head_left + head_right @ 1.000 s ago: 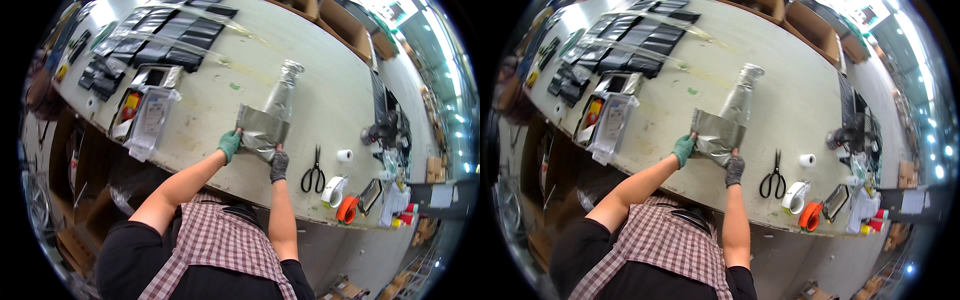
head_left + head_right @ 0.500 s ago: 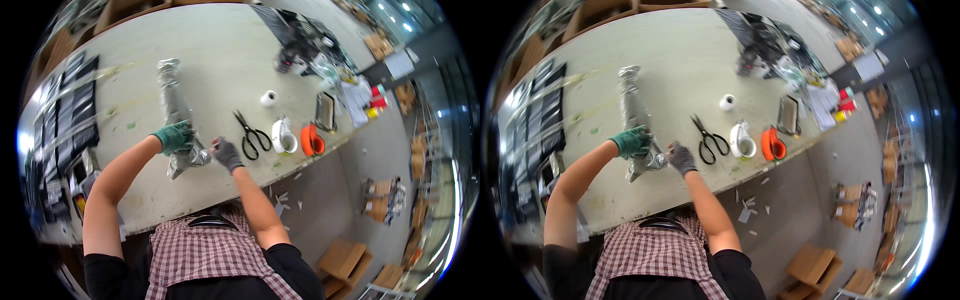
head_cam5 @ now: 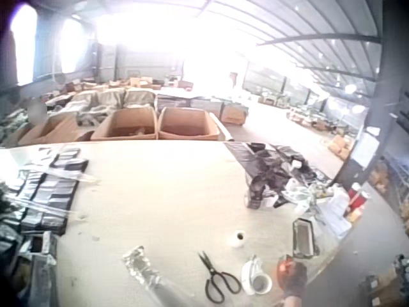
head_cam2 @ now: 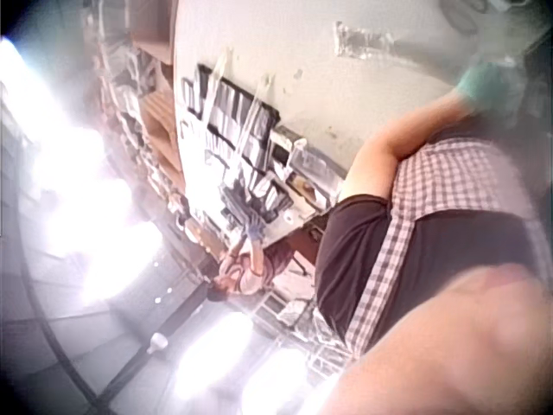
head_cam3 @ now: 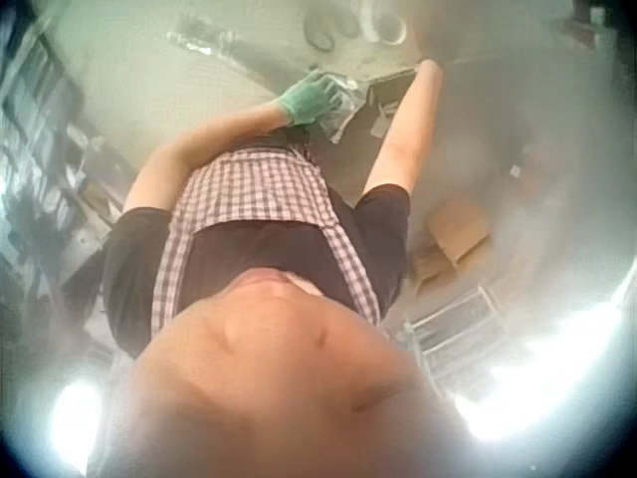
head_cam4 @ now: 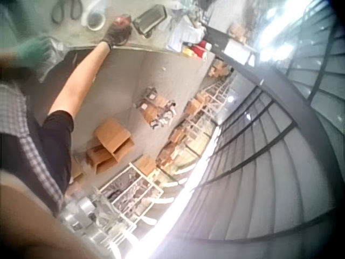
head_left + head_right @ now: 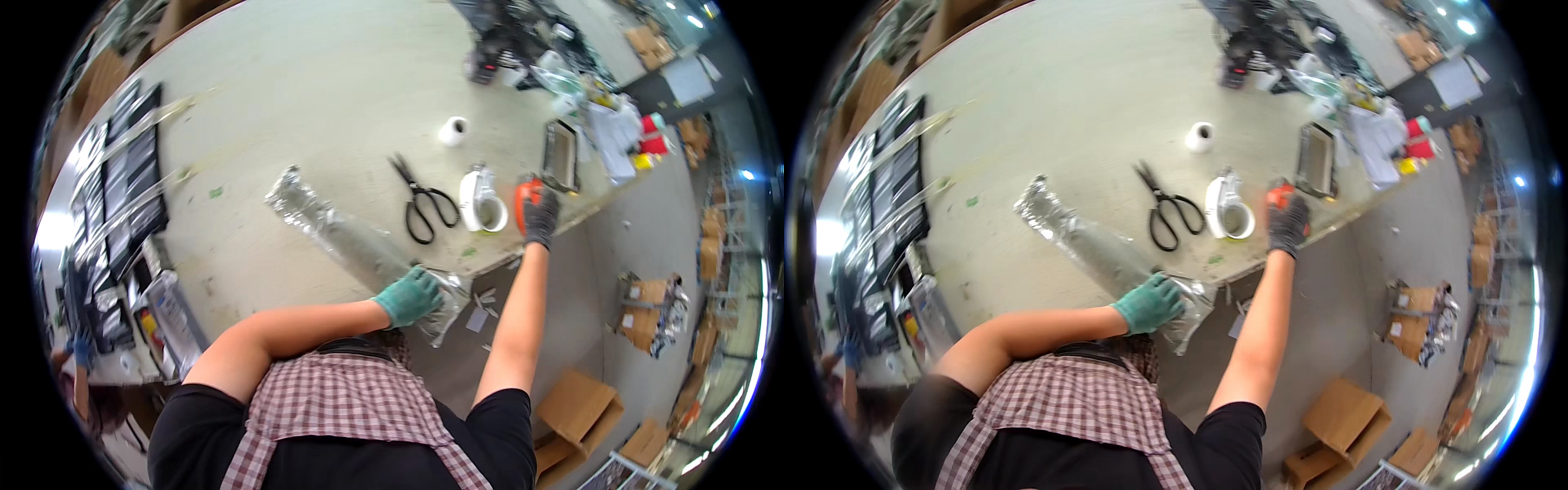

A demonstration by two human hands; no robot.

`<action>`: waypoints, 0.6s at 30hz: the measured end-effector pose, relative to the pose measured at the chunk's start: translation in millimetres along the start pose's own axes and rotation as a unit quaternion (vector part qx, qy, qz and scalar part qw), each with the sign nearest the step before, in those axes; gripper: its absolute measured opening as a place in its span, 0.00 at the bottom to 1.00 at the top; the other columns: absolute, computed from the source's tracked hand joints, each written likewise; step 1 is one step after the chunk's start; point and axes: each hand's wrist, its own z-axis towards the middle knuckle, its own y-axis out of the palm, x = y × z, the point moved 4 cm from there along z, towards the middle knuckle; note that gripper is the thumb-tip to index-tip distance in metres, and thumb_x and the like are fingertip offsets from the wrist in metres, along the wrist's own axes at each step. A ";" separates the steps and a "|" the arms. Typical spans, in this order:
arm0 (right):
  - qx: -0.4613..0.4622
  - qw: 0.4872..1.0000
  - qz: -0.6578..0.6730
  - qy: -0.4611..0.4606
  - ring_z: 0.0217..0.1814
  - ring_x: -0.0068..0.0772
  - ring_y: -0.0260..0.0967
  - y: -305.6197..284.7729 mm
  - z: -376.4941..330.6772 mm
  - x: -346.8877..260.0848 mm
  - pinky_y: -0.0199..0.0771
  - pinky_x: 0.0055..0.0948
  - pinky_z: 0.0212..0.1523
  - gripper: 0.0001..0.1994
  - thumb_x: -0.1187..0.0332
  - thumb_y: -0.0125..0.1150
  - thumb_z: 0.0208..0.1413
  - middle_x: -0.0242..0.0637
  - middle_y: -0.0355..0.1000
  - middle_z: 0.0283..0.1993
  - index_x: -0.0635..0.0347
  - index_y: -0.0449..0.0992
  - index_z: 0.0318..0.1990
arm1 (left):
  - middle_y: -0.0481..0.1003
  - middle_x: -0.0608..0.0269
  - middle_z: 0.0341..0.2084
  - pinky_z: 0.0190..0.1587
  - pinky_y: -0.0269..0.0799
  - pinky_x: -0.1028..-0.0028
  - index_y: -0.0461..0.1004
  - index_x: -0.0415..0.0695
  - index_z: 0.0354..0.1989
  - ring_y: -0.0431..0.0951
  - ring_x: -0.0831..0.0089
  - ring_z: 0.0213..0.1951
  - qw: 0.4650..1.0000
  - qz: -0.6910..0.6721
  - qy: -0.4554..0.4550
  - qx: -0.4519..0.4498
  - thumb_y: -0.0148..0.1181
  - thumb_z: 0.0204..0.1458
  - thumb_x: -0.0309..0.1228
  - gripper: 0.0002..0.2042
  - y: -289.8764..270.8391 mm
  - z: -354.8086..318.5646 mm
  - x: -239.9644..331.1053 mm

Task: The person removes a label from a backing sheet and applies it to a foam product wrapped in plastic. They then use a tape dispenser to seal the ends of the package, place the product into a cardboard box, and use scissors to cut a length of plastic film from a roll.

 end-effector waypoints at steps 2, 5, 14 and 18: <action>-0.151 0.981 -0.117 0.042 0.41 0.54 0.70 11.0 -2.8 12.3 0.70 0.46 0.44 0.19 0.55 0.65 0.39 0.50 0.73 0.36 0.60 0.75 0.34 | 0.72 0.60 0.35 0.50 0.62 0.61 0.73 0.44 0.39 0.70 0.63 0.42 1.000 0.006 -0.019 -0.003 0.53 0.45 0.36 0.14 6.6 -3.9 -2.4; -0.268 0.940 -0.144 0.155 0.49 0.54 0.70 16.5 -18.0 17.5 0.70 0.43 0.48 0.24 0.50 0.66 0.39 0.55 0.73 0.43 0.63 0.76 0.36 | 0.72 0.61 0.35 0.50 0.62 0.62 0.73 0.44 0.39 0.71 0.63 0.42 1.000 0.011 -0.025 -0.010 0.52 0.47 0.35 0.13 6.7 -5.2 -2.8; -0.208 0.836 0.449 0.237 0.31 0.22 0.66 -73.3 -77.1 -41.9 0.66 0.23 0.33 0.13 0.59 0.60 0.53 0.29 0.71 0.33 0.60 0.75 0.38 | 0.68 0.50 0.51 0.59 0.58 0.61 0.63 0.46 0.58 0.67 0.55 0.54 0.972 -0.221 0.070 -0.044 0.58 0.48 0.48 0.30 -1.8 -13.5 -42.3; -0.229 0.644 0.688 0.244 0.39 0.26 0.69 -151.5 -214.5 -165.0 0.70 0.27 0.40 0.19 0.63 0.61 0.52 0.34 0.72 0.42 0.61 0.70 0.50 | 0.74 0.57 0.48 0.52 0.68 0.66 0.73 0.46 0.51 0.74 0.61 0.49 0.910 -0.396 0.023 -0.119 0.54 0.55 0.37 0.16 13.1 -11.2 -80.4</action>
